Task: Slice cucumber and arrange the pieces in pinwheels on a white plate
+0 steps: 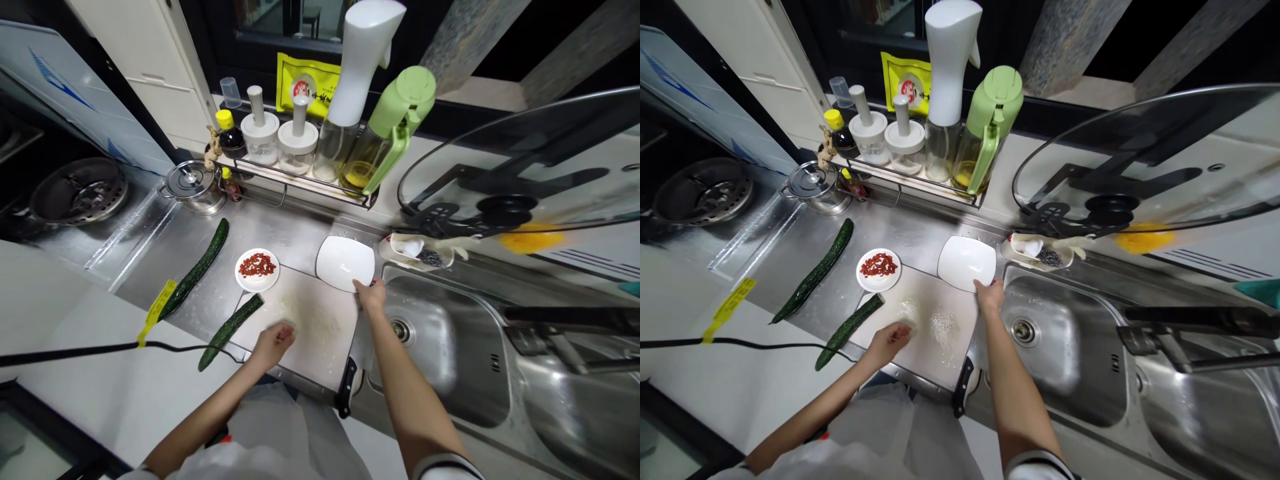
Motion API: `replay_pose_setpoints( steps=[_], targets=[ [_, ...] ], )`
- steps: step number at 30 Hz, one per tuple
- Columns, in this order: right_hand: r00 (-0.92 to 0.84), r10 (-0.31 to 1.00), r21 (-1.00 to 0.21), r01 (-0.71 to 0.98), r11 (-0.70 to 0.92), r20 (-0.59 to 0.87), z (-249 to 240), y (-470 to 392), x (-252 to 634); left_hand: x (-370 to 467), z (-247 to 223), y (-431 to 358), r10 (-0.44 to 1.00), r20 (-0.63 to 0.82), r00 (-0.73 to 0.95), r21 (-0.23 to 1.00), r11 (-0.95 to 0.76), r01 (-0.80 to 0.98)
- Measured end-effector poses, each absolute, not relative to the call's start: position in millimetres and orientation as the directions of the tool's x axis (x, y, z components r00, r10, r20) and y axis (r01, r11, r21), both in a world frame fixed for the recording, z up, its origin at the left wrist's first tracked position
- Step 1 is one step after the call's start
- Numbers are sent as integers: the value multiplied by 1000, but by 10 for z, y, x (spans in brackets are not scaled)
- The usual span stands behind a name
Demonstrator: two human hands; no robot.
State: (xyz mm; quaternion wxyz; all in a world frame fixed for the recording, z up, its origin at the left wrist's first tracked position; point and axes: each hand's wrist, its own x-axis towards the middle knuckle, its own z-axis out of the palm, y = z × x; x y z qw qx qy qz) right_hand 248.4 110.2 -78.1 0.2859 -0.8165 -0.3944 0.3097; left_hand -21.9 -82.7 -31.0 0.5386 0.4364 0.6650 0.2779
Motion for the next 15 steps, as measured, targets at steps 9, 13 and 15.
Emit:
replay_pose_setpoints(
  steps=[9,13,15],
  targets=[
    [498,818,-558,608,-565,-287,-780,1113,2460,-370,-186,-739,893,-422,-155,825,449,342],
    [494,834,-550,638,-539,-245,-678,1062,2422,-479,-103,-711,939,-224,-262,745,338,576],
    [493,845,-553,653,-518,-210,-603,943,2395,-517,-77,-696,936,-102,-338,614,327,718]
  ],
)
